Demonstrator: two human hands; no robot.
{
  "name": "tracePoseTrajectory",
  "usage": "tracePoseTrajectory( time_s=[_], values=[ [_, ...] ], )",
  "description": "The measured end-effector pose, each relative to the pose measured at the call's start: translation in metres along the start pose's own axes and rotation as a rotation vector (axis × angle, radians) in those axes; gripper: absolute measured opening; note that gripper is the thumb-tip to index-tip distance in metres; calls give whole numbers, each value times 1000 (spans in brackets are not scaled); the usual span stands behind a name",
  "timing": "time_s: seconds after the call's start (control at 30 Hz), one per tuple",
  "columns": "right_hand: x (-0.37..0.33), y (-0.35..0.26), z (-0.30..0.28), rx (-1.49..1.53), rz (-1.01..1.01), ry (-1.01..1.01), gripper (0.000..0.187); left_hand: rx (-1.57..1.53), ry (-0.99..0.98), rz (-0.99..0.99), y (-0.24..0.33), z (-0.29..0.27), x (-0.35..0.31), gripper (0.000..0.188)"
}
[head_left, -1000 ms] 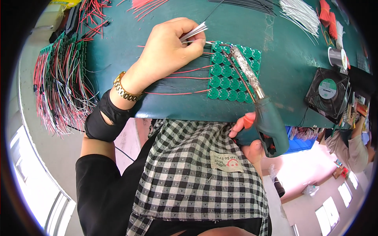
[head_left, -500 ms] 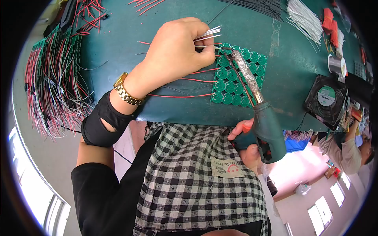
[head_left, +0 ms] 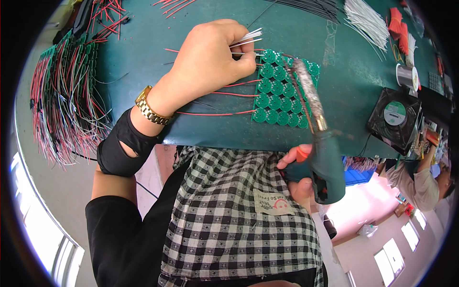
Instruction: The person solders wires to a circuit board using a soldering iron, sets the completed assembly aside, and then aligns and solders wires onto a new circuit board.
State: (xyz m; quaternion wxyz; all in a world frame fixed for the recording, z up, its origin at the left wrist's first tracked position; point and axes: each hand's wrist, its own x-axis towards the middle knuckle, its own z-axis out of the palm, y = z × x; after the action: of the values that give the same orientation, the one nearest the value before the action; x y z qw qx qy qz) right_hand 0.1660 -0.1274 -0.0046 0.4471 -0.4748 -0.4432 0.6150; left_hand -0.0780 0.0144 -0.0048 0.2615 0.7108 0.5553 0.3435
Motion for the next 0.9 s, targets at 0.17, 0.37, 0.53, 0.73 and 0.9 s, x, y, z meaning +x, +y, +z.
tracePoseTrajectory(
  time_s=[0.17, 0.37, 0.53, 0.73, 0.9],
  values=[
    [-19, 3, -29, 84, -91, -37, 61, -26, -21, -23, -3, -3, -1, 10],
    [-10, -4, -21, -19, -98, -51, 52, 14, -44, -2, -5, -5, -3, 10],
    [-14, -6, -9, 91, -42, -11, 56, -1, 2, -29, -5, -4, -6, 11],
    [-9, -13, -5, 2, 71, -43, 51, -114, -49, -24, 6, -11, -14, 10],
    [-4, -11, 0, -10, 106, -37, 52, -84, -50, -86, 24, -20, -4, 9]
  ],
)
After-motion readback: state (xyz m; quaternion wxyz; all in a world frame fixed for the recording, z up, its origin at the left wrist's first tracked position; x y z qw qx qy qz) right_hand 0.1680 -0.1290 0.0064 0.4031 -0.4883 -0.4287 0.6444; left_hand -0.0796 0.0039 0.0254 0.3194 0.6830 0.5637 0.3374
